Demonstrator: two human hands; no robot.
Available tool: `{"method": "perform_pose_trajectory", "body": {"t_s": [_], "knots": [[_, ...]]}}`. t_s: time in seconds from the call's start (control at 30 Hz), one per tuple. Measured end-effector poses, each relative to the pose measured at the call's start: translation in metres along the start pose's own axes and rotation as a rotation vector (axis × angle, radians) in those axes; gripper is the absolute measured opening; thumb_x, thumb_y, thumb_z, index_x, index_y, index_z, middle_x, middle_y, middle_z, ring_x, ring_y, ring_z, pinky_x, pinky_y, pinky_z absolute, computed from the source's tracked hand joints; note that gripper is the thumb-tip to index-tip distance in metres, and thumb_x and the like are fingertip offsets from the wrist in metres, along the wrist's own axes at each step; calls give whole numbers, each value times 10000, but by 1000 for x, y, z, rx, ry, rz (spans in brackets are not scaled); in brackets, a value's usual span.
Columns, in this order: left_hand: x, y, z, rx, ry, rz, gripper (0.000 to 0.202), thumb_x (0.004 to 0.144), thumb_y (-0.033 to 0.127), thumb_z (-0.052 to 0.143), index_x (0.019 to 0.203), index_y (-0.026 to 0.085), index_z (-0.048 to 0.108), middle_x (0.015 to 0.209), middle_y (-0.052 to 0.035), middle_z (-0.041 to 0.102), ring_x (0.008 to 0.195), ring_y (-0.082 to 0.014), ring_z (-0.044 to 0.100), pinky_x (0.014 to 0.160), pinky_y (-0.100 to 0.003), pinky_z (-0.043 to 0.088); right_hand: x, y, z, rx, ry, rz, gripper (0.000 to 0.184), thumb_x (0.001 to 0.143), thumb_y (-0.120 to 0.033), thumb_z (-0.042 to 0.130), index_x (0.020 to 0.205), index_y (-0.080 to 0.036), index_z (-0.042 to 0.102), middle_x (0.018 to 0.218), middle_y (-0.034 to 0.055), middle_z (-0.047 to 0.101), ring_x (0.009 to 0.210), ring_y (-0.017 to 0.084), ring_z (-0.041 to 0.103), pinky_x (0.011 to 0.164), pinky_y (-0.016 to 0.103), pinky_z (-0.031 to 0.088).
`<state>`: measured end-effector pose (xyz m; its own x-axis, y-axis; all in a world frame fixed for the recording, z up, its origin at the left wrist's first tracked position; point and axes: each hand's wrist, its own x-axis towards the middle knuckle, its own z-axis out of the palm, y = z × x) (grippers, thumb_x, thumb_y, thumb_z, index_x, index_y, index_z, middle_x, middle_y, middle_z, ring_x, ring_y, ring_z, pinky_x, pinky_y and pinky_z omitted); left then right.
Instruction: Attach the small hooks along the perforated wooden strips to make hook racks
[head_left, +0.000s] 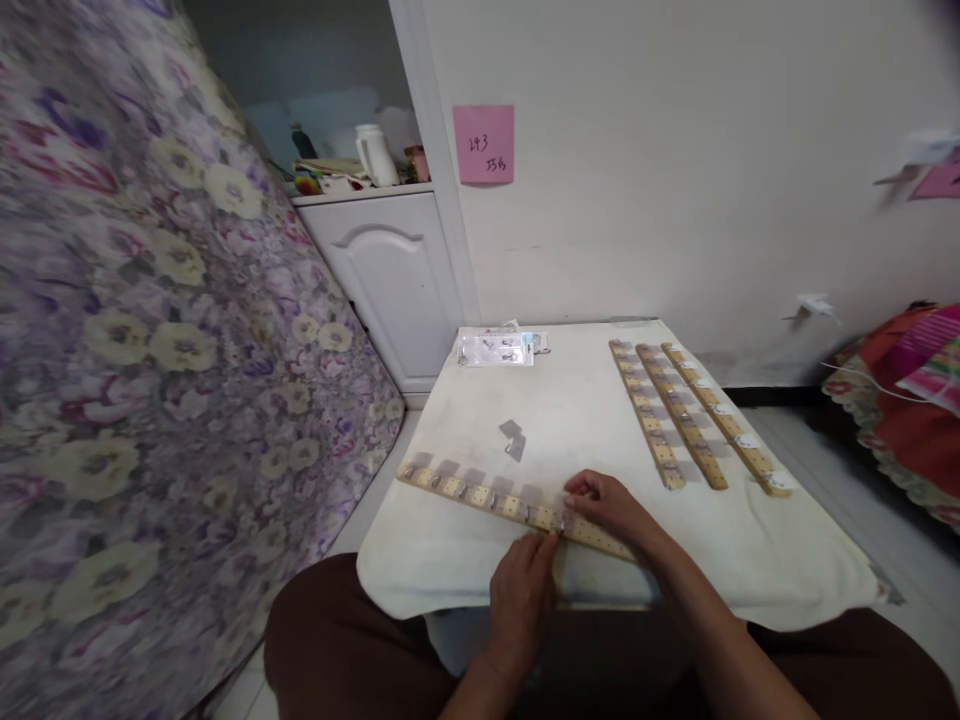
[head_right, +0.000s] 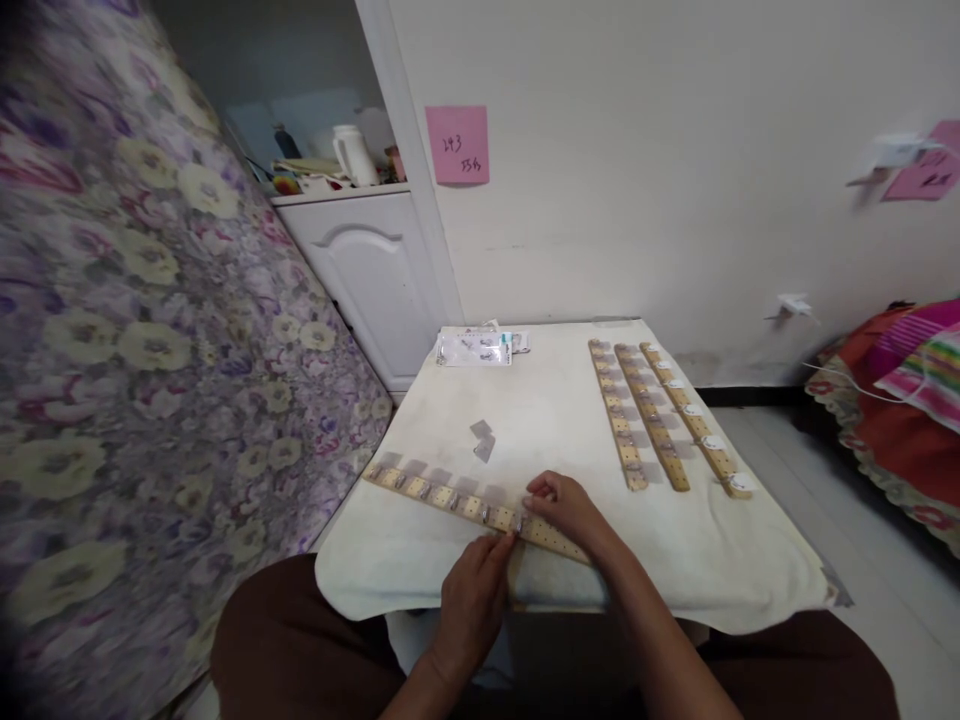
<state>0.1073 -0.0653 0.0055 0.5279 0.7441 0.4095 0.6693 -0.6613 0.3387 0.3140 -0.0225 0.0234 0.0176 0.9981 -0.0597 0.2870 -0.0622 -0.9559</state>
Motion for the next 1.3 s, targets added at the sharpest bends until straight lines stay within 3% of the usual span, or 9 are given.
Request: {"method": "perform_pose_trajectory", "body": {"t_s": [0.23, 0.37, 0.53, 0.7, 0.87, 0.97, 1.13, 1.3], "knots": [[2, 0, -3, -12, 12, -3, 523, 789, 39, 385, 1272, 220, 472, 1021, -73, 609, 954, -195, 576, 807, -346, 526, -22, 3, -46, 68, 277, 21, 248, 741, -372, 579, 881, -174, 631, 737, 12, 634, 562, 126, 501, 504, 244, 381], [2, -1, -1, -7, 40, 11, 536, 784, 37, 388, 1285, 216, 450, 1051, -77, 613, 975, -198, 578, 832, -356, 522, -29, 7, -55, 127, 337, 28, 257, 737, -383, 578, 868, -167, 622, 707, 15, 631, 501, 108, 460, 471, 237, 360], [0, -2, 1, 5, 74, 5, 453, 793, 53, 393, 1207, 207, 493, 1037, -75, 631, 949, -196, 594, 818, -347, 529, -11, -6, -32, 85, 213, -4, 171, 749, -318, 555, 821, -175, 615, 681, 4, 622, 530, 113, 484, 490, 227, 370], [-2, -4, 1, 19, 95, 49, 381, 785, 66, 393, 1114, 195, 534, 976, -79, 641, 890, -195, 610, 754, -331, 541, 36, -30, 1, -137, 86, -119, 120, 747, -227, 536, 806, -182, 630, 638, -15, 597, 590, 133, 526, 561, 235, 401], [-4, -7, 4, 11, 114, 66, 378, 748, 52, 410, 1072, 188, 549, 934, -82, 638, 837, -199, 608, 692, -316, 534, 80, -53, 32, -380, 17, -248, 312, 793, -175, 504, 1071, -239, 629, 868, 29, 683, 773, 179, 594, 727, 279, 422], [-5, -7, 7, 3, 128, 49, 323, 767, 69, 428, 1030, 197, 567, 875, -66, 635, 786, -191, 605, 651, -295, 522, 92, -57, 45, -391, -28, -271, 242, 775, -185, 551, 986, -235, 658, 962, 41, 689, 868, 197, 597, 795, 288, 406], [-7, -9, 9, 14, 88, 26, 350, 756, 74, 446, 1056, 206, 568, 903, -65, 644, 801, -196, 602, 662, -294, 518, 89, -51, 42, -322, 24, -205, 133, 778, -174, 491, 731, -191, 614, 680, 16, 651, 669, 155, 576, 643, 250, 415], [-6, -9, 8, 7, 84, 35, 354, 740, 70, 431, 1039, 196, 569, 913, -71, 639, 816, -203, 601, 676, -316, 525, 68, -41, 21, -137, 52, -106, 62, 741, -209, 512, 714, -182, 561, 535, -36, 557, 516, 123, 561, 514, 222, 428]]}}
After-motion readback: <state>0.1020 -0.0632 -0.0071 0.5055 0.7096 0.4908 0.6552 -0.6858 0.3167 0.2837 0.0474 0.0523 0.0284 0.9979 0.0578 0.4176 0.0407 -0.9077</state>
